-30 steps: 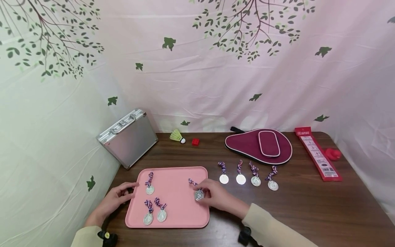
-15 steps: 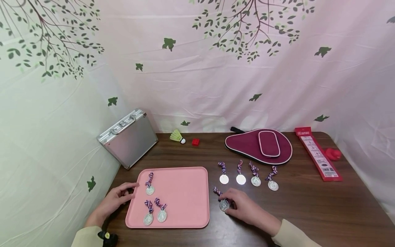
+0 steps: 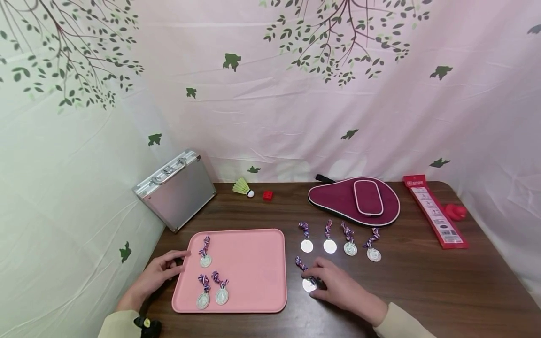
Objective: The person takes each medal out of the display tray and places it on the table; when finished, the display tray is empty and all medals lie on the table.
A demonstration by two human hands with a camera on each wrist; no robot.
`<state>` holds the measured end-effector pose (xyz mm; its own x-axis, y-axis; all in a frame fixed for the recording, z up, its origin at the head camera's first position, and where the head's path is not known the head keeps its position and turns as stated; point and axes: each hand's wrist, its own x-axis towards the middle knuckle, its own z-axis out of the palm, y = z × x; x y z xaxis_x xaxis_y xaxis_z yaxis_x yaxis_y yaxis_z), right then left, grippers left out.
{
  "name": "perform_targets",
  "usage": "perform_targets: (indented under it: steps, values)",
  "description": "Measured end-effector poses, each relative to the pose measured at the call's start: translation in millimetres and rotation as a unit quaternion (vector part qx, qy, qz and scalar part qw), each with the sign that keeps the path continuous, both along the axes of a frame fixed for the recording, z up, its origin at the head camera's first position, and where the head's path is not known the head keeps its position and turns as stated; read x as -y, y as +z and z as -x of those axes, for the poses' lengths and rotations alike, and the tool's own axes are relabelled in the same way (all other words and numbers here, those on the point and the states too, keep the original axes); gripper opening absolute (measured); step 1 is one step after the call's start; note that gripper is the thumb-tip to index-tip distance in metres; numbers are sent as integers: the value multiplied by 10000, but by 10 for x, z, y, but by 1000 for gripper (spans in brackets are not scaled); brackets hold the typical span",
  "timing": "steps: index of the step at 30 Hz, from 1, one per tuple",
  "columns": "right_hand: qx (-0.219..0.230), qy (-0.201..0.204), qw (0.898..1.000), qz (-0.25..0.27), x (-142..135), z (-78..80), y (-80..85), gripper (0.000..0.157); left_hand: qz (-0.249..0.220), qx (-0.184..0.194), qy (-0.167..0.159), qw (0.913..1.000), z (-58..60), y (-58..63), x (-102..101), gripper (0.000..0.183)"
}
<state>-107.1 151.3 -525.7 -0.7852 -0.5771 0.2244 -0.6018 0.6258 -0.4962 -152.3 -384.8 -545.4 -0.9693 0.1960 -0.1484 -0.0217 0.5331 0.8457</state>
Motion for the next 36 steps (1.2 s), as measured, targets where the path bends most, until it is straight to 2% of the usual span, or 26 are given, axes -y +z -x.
perform_targets:
  steps: [5, 9, 13, 18, 29, 36]
  values:
    - [-72, -65, 9999, -32, 31, 36, 34, 41, -14, 38, 5, 10000, 3, 12, -13, 41]
    - [-382, -120, 9992, 97, 154, 54, 69, 31, 4, 36, 3, 10000, 13, 14, -14, 41]
    - [-616, 82, 9972, 406, 349, 64, 101, 19, 38, -27, -46, 10000, 27, 12, -13, 41]
    - [-730, 445, 9947, 575, 664, 80, 140, 14, 41, -21, -23, 10000, 32, 6, -5, 41]
    - [-664, 1128, 9912, -209, 1427, 120, 154, 20, 63, 23, 61, 10000, 30, 4, 13, 40]
    - [-1200, 1359, 9814, -639, 1795, 71, 121, 28, 102, 70, 79, 9999, 10, 12, -3, 40]
